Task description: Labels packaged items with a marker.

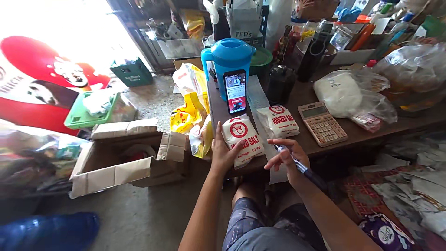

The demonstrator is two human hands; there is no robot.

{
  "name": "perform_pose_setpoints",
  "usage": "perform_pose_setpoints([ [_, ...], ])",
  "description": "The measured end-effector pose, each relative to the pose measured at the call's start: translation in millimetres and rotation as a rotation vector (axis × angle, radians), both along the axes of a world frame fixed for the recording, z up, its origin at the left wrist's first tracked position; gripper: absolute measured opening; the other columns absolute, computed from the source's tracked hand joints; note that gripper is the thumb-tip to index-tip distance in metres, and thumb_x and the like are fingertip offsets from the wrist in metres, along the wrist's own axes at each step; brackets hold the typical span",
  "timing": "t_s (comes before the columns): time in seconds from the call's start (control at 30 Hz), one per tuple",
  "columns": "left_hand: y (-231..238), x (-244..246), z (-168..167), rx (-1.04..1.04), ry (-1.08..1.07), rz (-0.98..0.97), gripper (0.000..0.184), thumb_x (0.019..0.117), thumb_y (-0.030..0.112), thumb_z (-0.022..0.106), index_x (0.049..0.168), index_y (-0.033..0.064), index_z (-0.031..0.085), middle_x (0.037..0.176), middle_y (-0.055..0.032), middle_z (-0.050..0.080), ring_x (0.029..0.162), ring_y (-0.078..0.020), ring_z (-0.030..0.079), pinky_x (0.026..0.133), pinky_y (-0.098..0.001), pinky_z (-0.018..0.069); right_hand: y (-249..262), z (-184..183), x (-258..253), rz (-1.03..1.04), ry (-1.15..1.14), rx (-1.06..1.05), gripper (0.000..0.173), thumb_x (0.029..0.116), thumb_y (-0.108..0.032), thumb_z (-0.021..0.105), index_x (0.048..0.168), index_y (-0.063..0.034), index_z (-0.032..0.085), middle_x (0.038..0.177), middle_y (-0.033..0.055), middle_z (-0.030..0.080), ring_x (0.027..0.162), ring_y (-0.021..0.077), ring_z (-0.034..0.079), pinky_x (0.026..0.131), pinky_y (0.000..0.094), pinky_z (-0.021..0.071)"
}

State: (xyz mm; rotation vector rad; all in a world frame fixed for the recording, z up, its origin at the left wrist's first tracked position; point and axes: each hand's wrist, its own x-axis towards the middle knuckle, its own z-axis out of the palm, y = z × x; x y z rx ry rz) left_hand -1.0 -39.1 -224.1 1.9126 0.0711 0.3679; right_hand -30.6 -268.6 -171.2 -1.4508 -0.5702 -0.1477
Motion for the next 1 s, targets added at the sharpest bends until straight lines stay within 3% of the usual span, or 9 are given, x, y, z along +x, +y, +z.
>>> perform_pose_setpoints([
  [0.07,-6,-2,-5,0.067,0.021,-0.026,0.111,0.0845,0.044,0.078,0.165,0.0151,0.008,0.162,-0.0149,0.036,0.147,-0.0316,0.039,0.123,-0.0587,0.0202,10,-2,10,0.035,0.044,0.034,0.046,0.1057,-0.054,0.043,0.128,-0.0186,0.062,0.129,0.0005,0.068,0.075,0.0069,0.071,0.06,0.0207,0.0596],
  [0.1,-8,-5,-5,0.103,0.017,-0.041,0.113,0.0842,0.044,0.079,0.166,0.0141,0.007,0.162,-0.0147,0.037,0.148,-0.0306,0.038,0.125,-0.058,0.0158,16,-3,16,0.051,0.064,0.037,0.05,0.105,-0.058,0.042,0.123,-0.0171,0.063,0.128,0.0003,0.066,0.077,0.0073,0.07,0.06,0.0217,0.0589],
  [0.17,-11,-10,-4,0.185,-0.011,-0.078,0.113,0.0827,0.047,0.08,0.165,0.0098,0.011,0.159,-0.0151,0.042,0.148,-0.0295,0.039,0.125,-0.0603,0.0119,31,-4,29,0.079,0.098,0.012,0.053,0.1047,-0.06,0.041,0.111,-0.0142,0.067,0.113,-0.0014,0.068,0.076,0.0064,0.067,0.062,0.023,0.0588],
  [0.23,-11,-10,-2,0.257,-0.027,-0.097,0.11,0.081,0.048,0.08,0.164,0.008,0.019,0.161,-0.015,0.039,0.153,-0.0297,0.031,0.124,-0.064,0.0079,49,-3,43,0.107,0.062,-0.032,0.043,0.1082,-0.045,0.045,0.102,-0.0088,0.068,0.101,-0.0004,0.07,0.073,0.0048,0.066,0.062,0.0223,0.058],
  [0.3,-12,-9,0,0.276,-0.028,-0.086,0.107,0.0793,0.046,0.083,0.162,0.0076,0.026,0.16,-0.0137,0.041,0.154,-0.0301,0.028,0.123,-0.0649,0.0062,65,0,55,0.082,-0.012,-0.103,0.017,0.101,-0.019,0.059,0.096,-0.0039,0.067,0.092,0.0021,0.07,0.07,0.0044,0.066,0.062,0.021,0.0579],
  [0.33,-12,-9,0,0.279,-0.025,-0.08,0.108,0.0784,0.045,0.084,0.161,0.0075,0.027,0.16,-0.013,0.042,0.154,-0.0299,0.028,0.124,-0.0645,0.0057,70,0,59,0.055,-0.038,-0.14,0.01,0.0961,-0.014,0.065,0.091,-0.0043,0.065,0.086,0.0017,0.069,0.069,0.0041,0.064,0.062,0.0201,0.0564],
  [0.47,-12,-7,0,0.296,0.007,-0.08,0.112,0.075,0.048,0.086,0.162,0.0091,0.026,0.162,-0.0107,0.039,0.155,-0.029,0.024,0.124,-0.0642,0.0026,75,-9,66,-0.034,-0.029,-0.174,0.02,0.0902,-0.011,0.072,0.076,-0.0102,0.058,0.066,-0.0041,0.057,0.057,0.0008,0.052,0.053,0.0156,0.0441],
  [0.77,-11,-6,-4,0.332,0.008,-0.078,0.12,0.0676,0.041,0.091,0.162,0.01,0.025,0.162,-0.0104,0.039,0.155,-0.0276,0.024,0.123,-0.0652,0.0022,76,-14,67,-0.043,-0.111,-0.223,0.022,0.0887,-0.006,0.07,0.073,-0.0073,0.056,0.071,0.0018,0.059,0.061,0.005,0.056,0.053,0.0177,0.0462],
  [1.0,-10,-6,-3,0.336,0.01,-0.082,0.121,0.0657,0.034,0.093,0.162,0.01,0.024,0.164,-0.0103,0.036,0.155,-0.0283,0.025,0.123,-0.0651,0.0034,75,-16,66,-0.048,-0.098,-0.267,0.025,0.0867,-0.005,0.068,0.068,-0.0086,0.052,0.068,0.002,0.056,0.057,0.0064,0.051,0.049,0.0191,0.0406],
])
